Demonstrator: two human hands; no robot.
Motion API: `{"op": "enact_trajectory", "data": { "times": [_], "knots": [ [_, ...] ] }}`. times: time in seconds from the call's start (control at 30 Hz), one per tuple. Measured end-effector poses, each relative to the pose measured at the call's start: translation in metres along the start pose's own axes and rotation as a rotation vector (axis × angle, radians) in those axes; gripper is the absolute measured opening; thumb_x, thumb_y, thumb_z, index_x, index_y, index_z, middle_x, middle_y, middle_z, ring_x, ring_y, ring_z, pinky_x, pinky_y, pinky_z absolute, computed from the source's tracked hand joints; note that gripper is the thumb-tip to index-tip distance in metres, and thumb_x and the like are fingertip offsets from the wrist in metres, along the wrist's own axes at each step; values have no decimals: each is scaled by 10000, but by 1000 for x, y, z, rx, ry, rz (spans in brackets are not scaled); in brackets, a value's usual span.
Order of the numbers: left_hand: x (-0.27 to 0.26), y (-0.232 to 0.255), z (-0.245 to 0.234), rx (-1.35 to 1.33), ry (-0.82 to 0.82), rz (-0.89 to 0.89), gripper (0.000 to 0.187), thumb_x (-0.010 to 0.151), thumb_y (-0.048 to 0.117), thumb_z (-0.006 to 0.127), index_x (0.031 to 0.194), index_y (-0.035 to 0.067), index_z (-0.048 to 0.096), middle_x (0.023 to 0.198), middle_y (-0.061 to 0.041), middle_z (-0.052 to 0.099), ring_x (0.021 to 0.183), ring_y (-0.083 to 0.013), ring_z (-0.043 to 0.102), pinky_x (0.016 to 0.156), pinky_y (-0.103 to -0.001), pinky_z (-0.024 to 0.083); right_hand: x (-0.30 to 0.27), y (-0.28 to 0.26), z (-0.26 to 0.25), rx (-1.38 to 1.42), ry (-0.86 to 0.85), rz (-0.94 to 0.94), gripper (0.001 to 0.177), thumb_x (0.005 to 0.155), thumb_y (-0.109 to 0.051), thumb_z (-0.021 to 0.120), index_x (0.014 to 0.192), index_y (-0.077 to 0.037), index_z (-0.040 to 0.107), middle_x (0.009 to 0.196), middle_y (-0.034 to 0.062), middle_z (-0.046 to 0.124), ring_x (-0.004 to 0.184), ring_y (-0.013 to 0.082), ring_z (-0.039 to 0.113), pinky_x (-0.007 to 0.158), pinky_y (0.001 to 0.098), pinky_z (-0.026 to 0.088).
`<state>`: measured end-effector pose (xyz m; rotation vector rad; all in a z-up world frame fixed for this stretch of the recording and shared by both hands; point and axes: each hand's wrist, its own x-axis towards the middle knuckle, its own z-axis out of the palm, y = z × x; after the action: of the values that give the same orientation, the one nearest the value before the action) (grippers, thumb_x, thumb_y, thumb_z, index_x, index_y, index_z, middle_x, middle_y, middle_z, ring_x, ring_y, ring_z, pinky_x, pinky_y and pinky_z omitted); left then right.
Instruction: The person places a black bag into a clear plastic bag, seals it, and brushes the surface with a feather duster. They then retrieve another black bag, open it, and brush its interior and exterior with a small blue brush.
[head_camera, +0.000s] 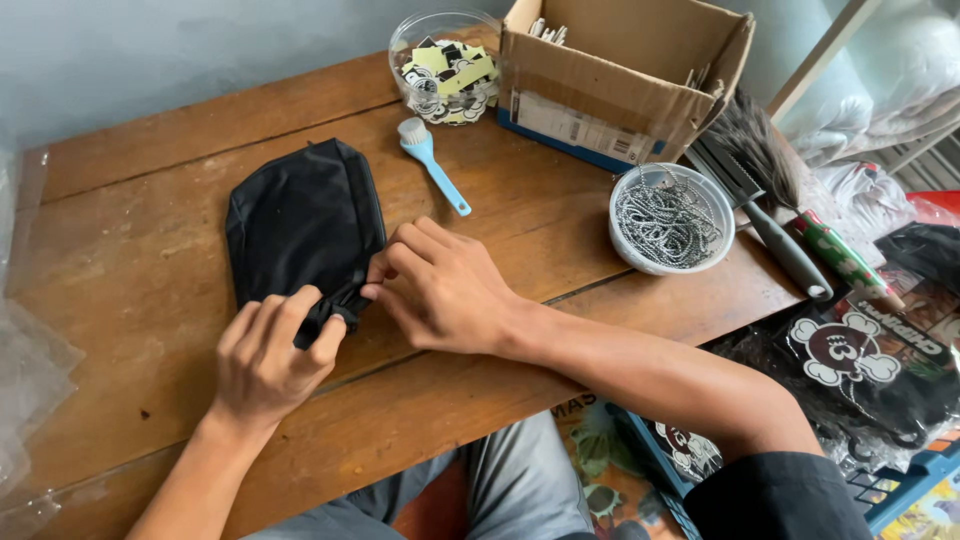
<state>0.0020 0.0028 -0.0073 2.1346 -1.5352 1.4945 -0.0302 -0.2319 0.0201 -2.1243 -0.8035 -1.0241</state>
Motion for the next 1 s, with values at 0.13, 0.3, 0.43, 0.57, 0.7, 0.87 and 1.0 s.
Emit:
{"op": "enact_trajectory", "data": {
  "times": [0.13,0.3,0.43,0.57,0.7,0.87,1.0],
  "knots": [
    [-5,1,6,-4,22,-50,294,914,-37,583,1122,165,530,941,-152,633,676,-270,573,567,-353,444,0,2,0,-10,-27,10,101,935,-197,693,937,-122,625,834,20,541,775,259,612,605,377,533],
    [-12,-1,7,-53,43,-60,359,861,-71,585,1131,159,536,974,-168,627,720,-299,600,606,-377,452,2,13,-3,-55,-77,161,103,926,-141,668,991,-144,588,880,20,569,802,269,646,575,431,550],
    [-9,1,2,-91,56,-68,360,847,-59,628,1121,162,549,971,-171,641,729,-304,609,625,-384,467,2,24,-11,-89,-94,141,115,930,-151,701,966,-139,592,879,7,578,822,237,651,581,385,557],
    [-7,-1,3,-103,94,-103,335,861,-12,668,1125,156,546,972,-144,651,735,-290,615,632,-384,473,2,19,-9,-35,-108,190,101,950,-125,687,985,-136,593,851,17,567,791,235,652,570,368,565],
    [-4,-2,-4,-121,110,-238,338,891,87,767,1184,112,600,997,-101,687,806,-279,647,735,-381,490,1,16,-9,20,-105,193,96,950,-117,698,966,-133,605,836,21,586,767,216,654,561,322,565],
    [1,-1,-6,-65,33,-279,401,843,156,804,1220,76,692,1066,-99,682,917,-287,653,836,-409,474,-5,17,0,61,-103,186,105,946,-138,721,964,-132,617,802,22,578,709,217,644,535,311,560],
    [19,6,-14,-158,2,-354,503,953,454,709,1224,31,688,1110,-134,655,994,-315,636,882,-449,446,-5,9,2,161,-138,120,109,925,-112,742,929,-100,634,812,45,634,711,233,665,539,305,565]
  ]
}}
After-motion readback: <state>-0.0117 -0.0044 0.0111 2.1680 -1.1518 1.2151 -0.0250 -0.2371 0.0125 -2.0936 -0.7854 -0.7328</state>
